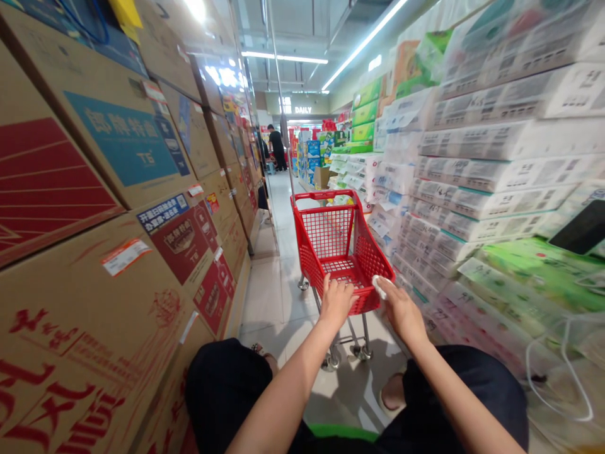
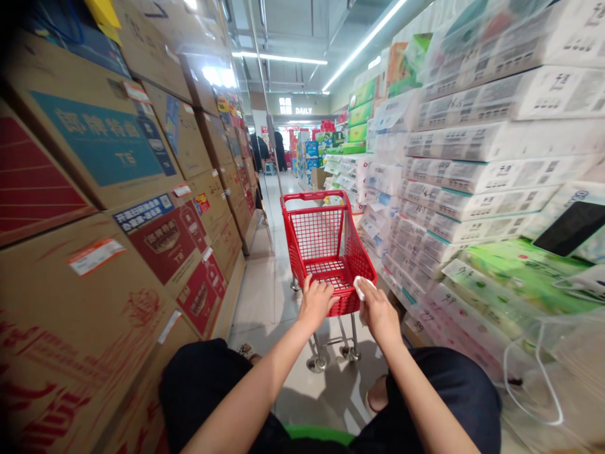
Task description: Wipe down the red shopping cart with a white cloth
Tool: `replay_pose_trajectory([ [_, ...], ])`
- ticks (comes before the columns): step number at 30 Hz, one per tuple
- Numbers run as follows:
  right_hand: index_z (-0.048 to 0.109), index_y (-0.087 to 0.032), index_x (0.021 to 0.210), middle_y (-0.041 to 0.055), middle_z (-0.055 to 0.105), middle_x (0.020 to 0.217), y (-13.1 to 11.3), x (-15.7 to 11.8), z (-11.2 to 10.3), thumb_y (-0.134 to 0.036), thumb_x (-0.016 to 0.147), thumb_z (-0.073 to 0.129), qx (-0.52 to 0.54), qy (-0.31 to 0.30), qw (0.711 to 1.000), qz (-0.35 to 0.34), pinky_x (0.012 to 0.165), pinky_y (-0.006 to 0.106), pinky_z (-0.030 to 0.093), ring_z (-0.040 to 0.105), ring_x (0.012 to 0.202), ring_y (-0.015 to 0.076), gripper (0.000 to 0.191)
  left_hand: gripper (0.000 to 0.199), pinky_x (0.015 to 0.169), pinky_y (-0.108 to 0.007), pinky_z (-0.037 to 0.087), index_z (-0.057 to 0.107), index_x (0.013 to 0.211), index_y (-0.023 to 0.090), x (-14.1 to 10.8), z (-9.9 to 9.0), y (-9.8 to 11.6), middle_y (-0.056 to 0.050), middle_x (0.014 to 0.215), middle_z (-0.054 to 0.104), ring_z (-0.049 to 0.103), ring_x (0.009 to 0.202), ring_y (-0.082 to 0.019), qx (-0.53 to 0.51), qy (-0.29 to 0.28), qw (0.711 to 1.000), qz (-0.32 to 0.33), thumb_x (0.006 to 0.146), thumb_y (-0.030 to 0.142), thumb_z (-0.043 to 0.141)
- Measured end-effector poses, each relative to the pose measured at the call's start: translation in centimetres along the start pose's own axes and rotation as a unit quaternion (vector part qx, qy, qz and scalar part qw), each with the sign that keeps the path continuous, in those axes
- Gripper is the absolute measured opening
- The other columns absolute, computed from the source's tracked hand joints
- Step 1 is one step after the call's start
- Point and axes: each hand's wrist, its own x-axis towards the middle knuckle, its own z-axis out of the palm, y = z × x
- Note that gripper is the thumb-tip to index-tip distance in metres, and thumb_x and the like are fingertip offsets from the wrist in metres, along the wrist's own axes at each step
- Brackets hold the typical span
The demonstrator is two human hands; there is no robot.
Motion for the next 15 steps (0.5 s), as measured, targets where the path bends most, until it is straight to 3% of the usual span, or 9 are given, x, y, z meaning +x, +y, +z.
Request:
replay_pose_trajectory([
  [3, 0.039, -0.027, 0.156, 0.0046, 0.052, 0.153, -3.3, -0.1, 0.8, -0.007, 0.092, 0.042, 0.025, -0.021, 0.999, -0.038, 0.111, 0.042, 0.048, 0.052, 0.137, 0.0208, 0.067, 0.014, 0.119, -0.059, 0.029, 0.066, 0.099, 0.022, 0.1, 0.2, 0.5, -0.006, 0.092, 0.067, 0.060, 0.097, -0.026, 0.011, 0.008, 1.000, 0.000, 0.093, 0.034, 0.068],
  [5, 0.037, -0.029, 0.157, 0.0032, 0.049, 0.155, -4.0, -0.4, 0.5, -0.007, 0.092, 0.042, 0.036, -0.038, 0.997, -0.051, 0.110, 0.040, 0.050, 0.051, 0.138, 0.0197, 0.069, 0.013, 0.119, -0.058, 0.029, 0.066, 0.100, 0.021, 0.0, 0.1, 0.4, -0.007, 0.093, 0.067, 0.060, 0.097, -0.026, 0.015, 0.010, 1.000, 0.008, 0.093, 0.032, 0.068],
  [8, 0.035, -0.034, 0.157, -0.0006, 0.048, 0.156, -2.0, -0.7, -0.9, -0.008, 0.091, 0.044, 0.028, -0.055, 0.997, -0.039, 0.101, 0.036, 0.056, 0.055, 0.132, 0.0193, 0.071, 0.021, 0.119, -0.056, 0.031, 0.065, 0.098, 0.020, -0.2, -0.1, 0.2, -0.006, 0.092, 0.067, 0.061, 0.094, -0.026, 0.027, 0.010, 0.999, 0.025, 0.092, 0.040, 0.069],
  [12, 0.043, -0.035, 0.153, -0.0009, 0.054, 0.151, 2.0, -0.5, -2.4, -0.015, 0.094, 0.046, -0.019, -0.020, 0.999, 0.039, 0.097, 0.038, 0.058, 0.064, 0.120, 0.0219, 0.063, 0.025, 0.119, -0.055, 0.032, 0.064, 0.094, 0.020, -0.1, 0.0, 0.5, -0.004, 0.089, 0.066, 0.061, 0.093, -0.024, 0.042, 0.019, 0.999, 0.023, 0.090, 0.044, 0.072],
  [15, 0.046, -0.032, 0.152, 0.0019, 0.056, 0.149, 1.4, -0.2, -1.8, -0.014, 0.094, 0.044, -0.038, -0.003, 0.998, 0.055, 0.100, 0.041, 0.056, 0.063, 0.121, 0.0235, 0.060, 0.025, 0.118, -0.056, 0.033, 0.064, 0.094, 0.020, 0.2, 0.4, 1.4, -0.004, 0.089, 0.067, 0.061, 0.094, -0.025, 0.041, 0.029, 0.999, 0.010, 0.090, 0.043, 0.072],
])
